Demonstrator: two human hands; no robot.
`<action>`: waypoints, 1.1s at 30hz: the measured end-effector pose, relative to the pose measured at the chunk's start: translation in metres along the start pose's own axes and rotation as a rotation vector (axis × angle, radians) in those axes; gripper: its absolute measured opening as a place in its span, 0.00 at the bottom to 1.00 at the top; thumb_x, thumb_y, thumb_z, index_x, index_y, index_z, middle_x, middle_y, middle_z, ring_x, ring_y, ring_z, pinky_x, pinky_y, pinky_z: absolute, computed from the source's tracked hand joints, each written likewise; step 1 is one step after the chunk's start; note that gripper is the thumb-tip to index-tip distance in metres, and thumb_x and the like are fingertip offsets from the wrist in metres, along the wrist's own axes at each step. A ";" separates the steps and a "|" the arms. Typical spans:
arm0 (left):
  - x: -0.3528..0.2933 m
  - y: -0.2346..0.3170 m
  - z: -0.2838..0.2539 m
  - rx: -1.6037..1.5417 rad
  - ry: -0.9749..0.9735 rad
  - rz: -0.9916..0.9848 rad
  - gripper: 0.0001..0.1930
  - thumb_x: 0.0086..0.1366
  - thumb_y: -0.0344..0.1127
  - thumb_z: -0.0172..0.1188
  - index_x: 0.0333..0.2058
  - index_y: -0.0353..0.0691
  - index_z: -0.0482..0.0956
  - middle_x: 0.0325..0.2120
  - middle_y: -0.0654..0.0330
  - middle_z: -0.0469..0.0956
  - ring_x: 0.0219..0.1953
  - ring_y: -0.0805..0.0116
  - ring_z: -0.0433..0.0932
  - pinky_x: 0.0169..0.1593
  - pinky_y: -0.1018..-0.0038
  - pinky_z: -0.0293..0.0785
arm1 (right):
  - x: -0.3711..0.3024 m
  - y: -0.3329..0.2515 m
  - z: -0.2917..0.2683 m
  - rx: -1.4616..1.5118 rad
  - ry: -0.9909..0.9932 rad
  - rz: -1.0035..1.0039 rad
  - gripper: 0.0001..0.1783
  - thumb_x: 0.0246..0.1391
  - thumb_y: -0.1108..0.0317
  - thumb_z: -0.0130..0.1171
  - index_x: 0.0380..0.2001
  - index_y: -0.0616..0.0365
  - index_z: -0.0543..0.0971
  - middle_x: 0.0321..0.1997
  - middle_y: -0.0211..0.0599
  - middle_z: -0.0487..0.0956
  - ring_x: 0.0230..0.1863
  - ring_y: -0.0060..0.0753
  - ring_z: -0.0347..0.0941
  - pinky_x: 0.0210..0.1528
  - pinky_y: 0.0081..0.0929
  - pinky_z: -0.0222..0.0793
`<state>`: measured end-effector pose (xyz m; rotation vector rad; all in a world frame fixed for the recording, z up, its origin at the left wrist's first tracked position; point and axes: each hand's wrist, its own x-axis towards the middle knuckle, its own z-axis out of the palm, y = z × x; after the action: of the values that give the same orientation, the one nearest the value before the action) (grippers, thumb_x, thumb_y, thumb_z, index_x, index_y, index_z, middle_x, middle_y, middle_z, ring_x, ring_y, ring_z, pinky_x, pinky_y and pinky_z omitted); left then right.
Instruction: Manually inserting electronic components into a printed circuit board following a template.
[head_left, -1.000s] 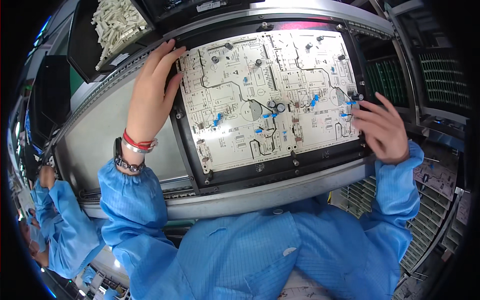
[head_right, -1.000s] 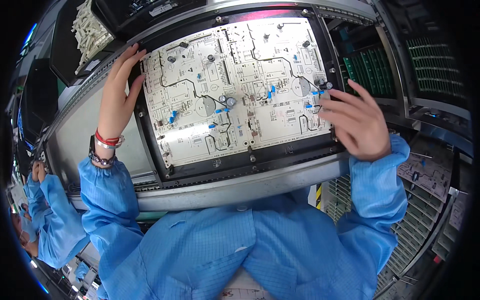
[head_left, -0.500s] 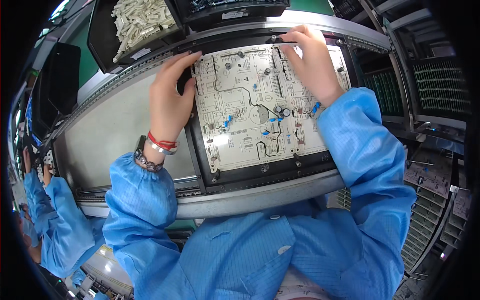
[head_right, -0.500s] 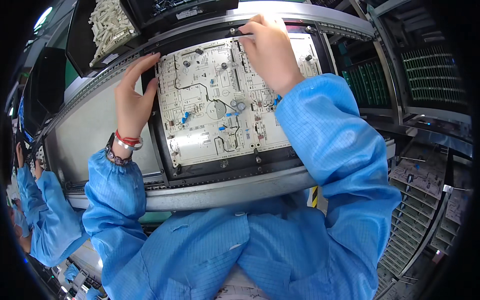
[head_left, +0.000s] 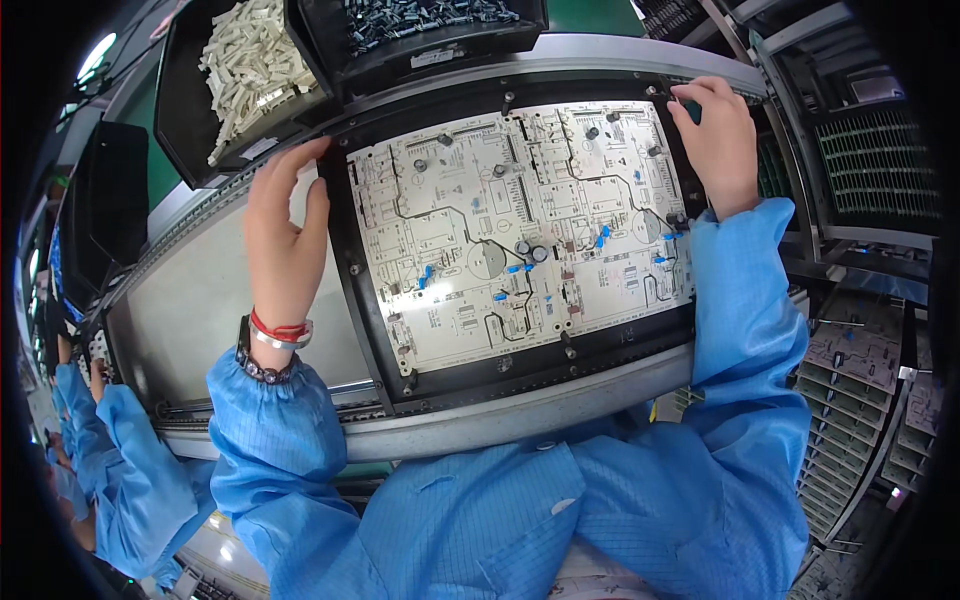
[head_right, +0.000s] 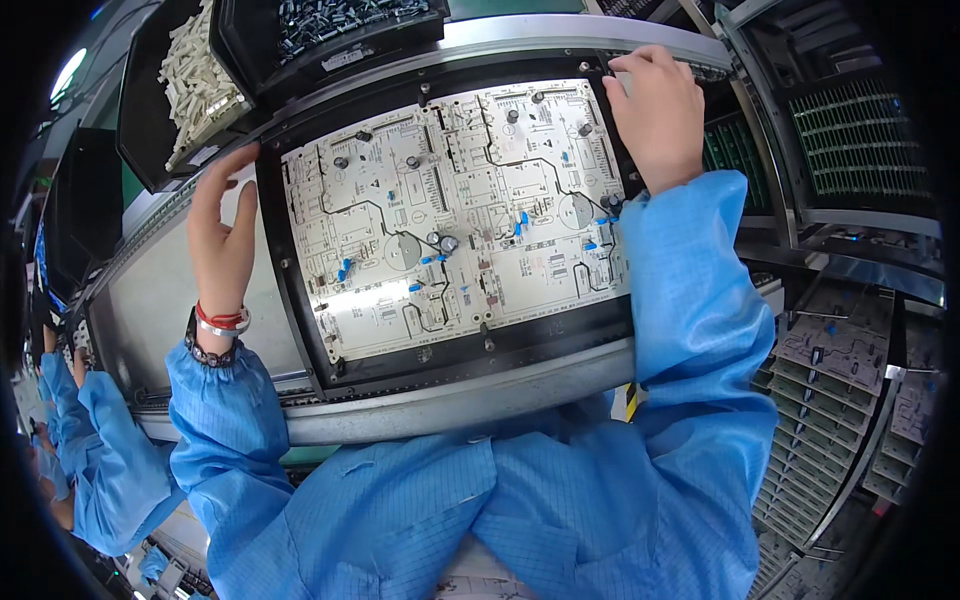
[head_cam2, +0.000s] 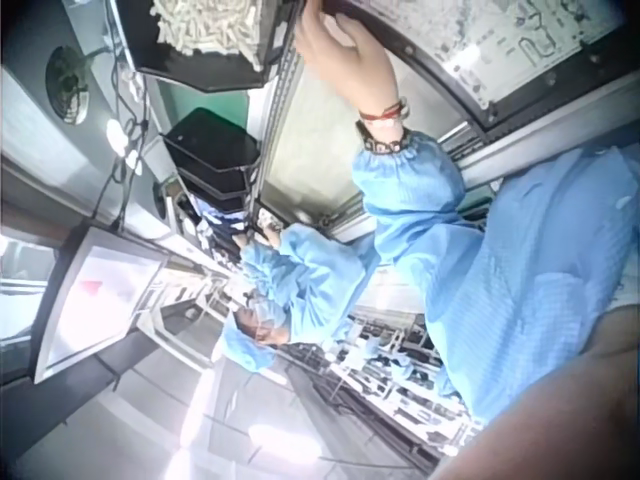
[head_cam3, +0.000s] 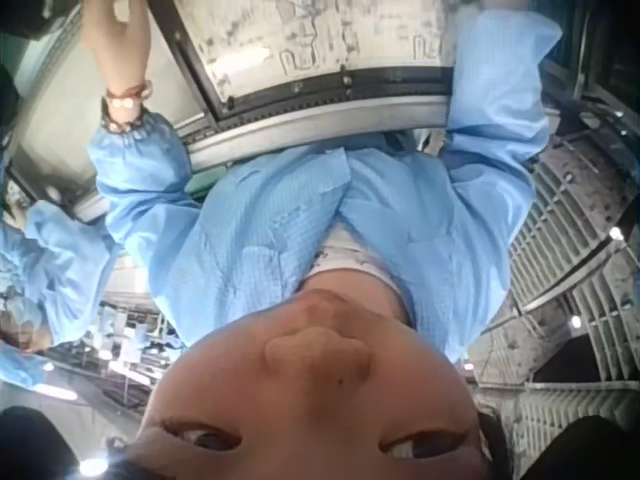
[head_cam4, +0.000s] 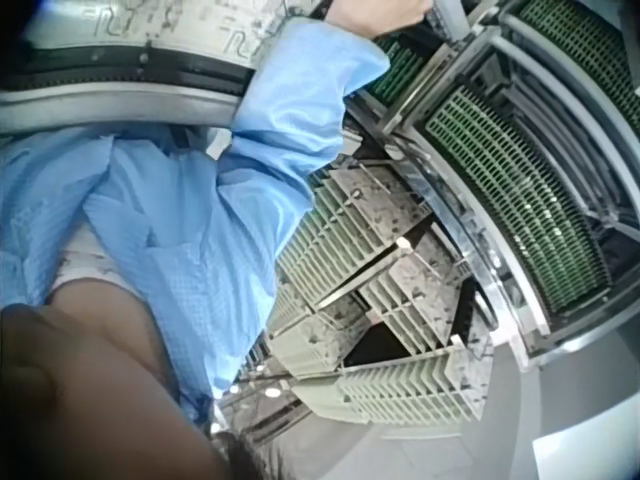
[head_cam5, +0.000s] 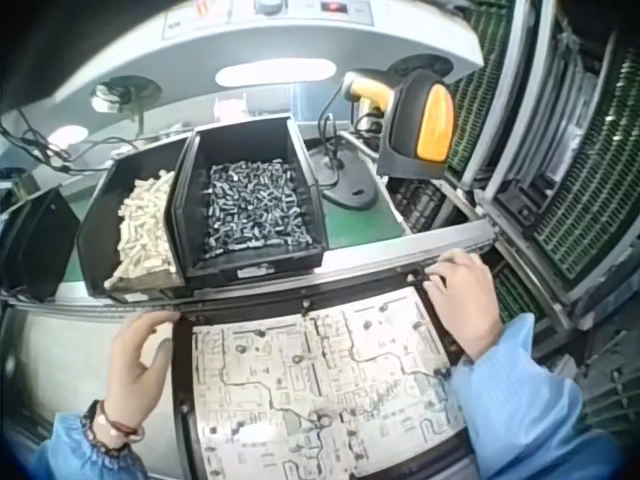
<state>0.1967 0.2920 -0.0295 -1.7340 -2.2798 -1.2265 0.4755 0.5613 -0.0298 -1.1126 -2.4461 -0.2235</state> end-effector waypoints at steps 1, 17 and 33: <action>0.001 0.002 0.002 0.009 0.004 -0.039 0.16 0.56 0.20 0.51 0.45 0.36 0.73 0.39 0.54 0.74 0.43 0.61 0.73 0.48 0.72 0.66 | 0.000 0.010 0.004 0.050 0.007 -0.041 0.11 0.46 0.71 0.60 0.36 0.60 0.79 0.41 0.36 0.75 0.44 0.42 0.70 0.48 0.32 0.66; 0.001 0.024 0.003 0.333 -0.210 -0.300 0.27 0.61 0.42 0.53 0.59 0.48 0.61 0.19 0.47 0.75 0.22 0.48 0.75 0.26 0.61 0.69 | 0.010 0.004 -0.010 0.792 -0.373 0.018 0.11 0.56 0.69 0.53 0.38 0.66 0.77 0.41 0.35 0.73 0.42 0.24 0.69 0.45 0.18 0.63; 0.077 -0.008 -0.017 0.170 0.133 0.101 0.10 0.59 0.26 0.50 0.39 0.34 0.76 0.28 0.48 0.76 0.31 0.53 0.76 0.37 0.68 0.72 | 0.130 -0.167 0.029 0.396 -0.436 -0.384 0.19 0.55 0.68 0.49 0.51 0.56 0.71 0.51 0.50 0.72 0.52 0.47 0.69 0.55 0.38 0.64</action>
<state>0.1538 0.3430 0.0129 -1.6354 -2.1259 -1.0609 0.2663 0.5474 0.0093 -0.5554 -2.8971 0.4193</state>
